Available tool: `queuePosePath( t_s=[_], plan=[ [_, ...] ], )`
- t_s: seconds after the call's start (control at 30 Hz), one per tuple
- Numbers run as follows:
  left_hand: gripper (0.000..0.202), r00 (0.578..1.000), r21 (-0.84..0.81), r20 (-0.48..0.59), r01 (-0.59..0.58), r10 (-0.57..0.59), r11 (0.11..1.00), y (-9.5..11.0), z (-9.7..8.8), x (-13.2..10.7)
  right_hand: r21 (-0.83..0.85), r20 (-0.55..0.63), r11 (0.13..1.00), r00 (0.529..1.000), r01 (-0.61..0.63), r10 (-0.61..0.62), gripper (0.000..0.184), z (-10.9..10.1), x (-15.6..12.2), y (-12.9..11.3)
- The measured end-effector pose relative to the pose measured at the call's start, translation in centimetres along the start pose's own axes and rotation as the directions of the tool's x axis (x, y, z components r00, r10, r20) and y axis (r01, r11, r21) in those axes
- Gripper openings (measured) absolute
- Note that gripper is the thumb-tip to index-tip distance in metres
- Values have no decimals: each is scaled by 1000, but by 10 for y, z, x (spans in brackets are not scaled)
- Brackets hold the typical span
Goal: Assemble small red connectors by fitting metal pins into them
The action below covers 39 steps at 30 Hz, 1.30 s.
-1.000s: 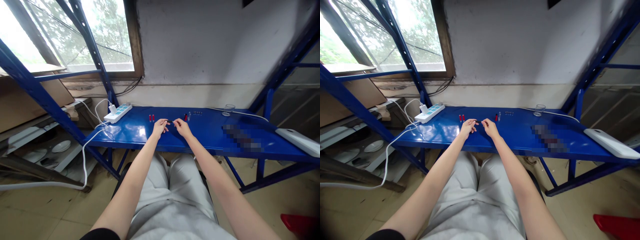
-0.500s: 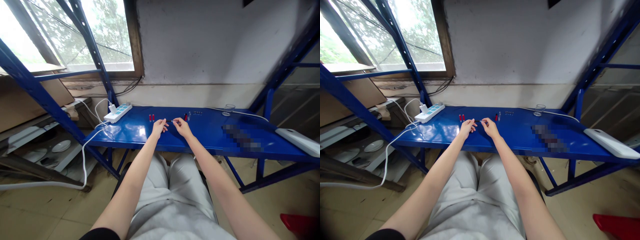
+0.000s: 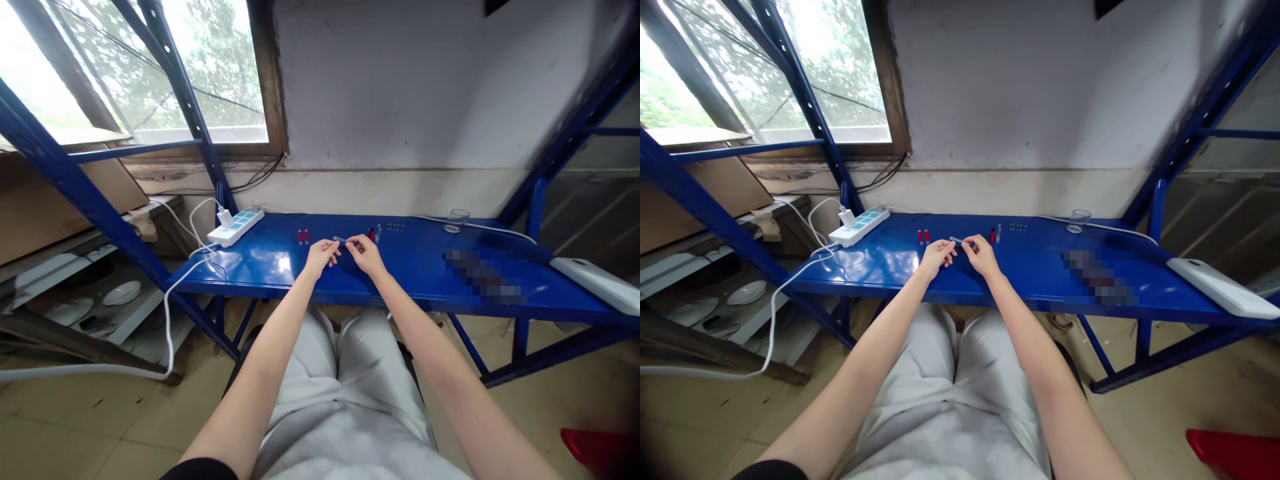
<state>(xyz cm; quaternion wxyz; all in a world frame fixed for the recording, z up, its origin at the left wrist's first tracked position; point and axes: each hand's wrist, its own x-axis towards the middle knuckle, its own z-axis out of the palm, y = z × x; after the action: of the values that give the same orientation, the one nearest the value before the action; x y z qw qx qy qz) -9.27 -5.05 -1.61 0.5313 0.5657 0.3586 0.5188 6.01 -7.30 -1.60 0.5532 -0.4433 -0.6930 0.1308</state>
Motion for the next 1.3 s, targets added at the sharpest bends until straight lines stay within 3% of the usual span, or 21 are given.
queuePosePath(
  t_s=[0.27, 0.5, 0.97, 1.07, 1.2, 1.3],
  plan=[
    [28, 1000, -24, 6, -18, 18, 1000, 0, 0, -1, -18, 102, 1000, 995, 20, -18, 29, 4, 0, 5],
    [27, 998, 24, 44, -56, 54, 998, -2, 1, -1, 14, 157, 997, 985, -69, 66, 30, 6, -1, 9],
    [22, 989, -39, 144, 33, -27, 999, 7, 4, -6, -45, 229, 999, 973, -8, 18, 28, 4, -1, 8],
    [19, 995, -22, 92, -22, 24, 1000, 7, 3, -5, -80, 215, 997, 976, -9, 26, 27, 3, 0, 7],
    [14, 992, 40, -74, -99, 102, 994, 7, 0, -4, -204, 123, 978, 990, -39, 65, 22, -3, 2, 13],
    [13, 991, 101, -69, -110, 117, 989, 4, 0, -2, -315, 32, 936, 984, -158, 176, 17, -15, 4, 21]
  ],
)
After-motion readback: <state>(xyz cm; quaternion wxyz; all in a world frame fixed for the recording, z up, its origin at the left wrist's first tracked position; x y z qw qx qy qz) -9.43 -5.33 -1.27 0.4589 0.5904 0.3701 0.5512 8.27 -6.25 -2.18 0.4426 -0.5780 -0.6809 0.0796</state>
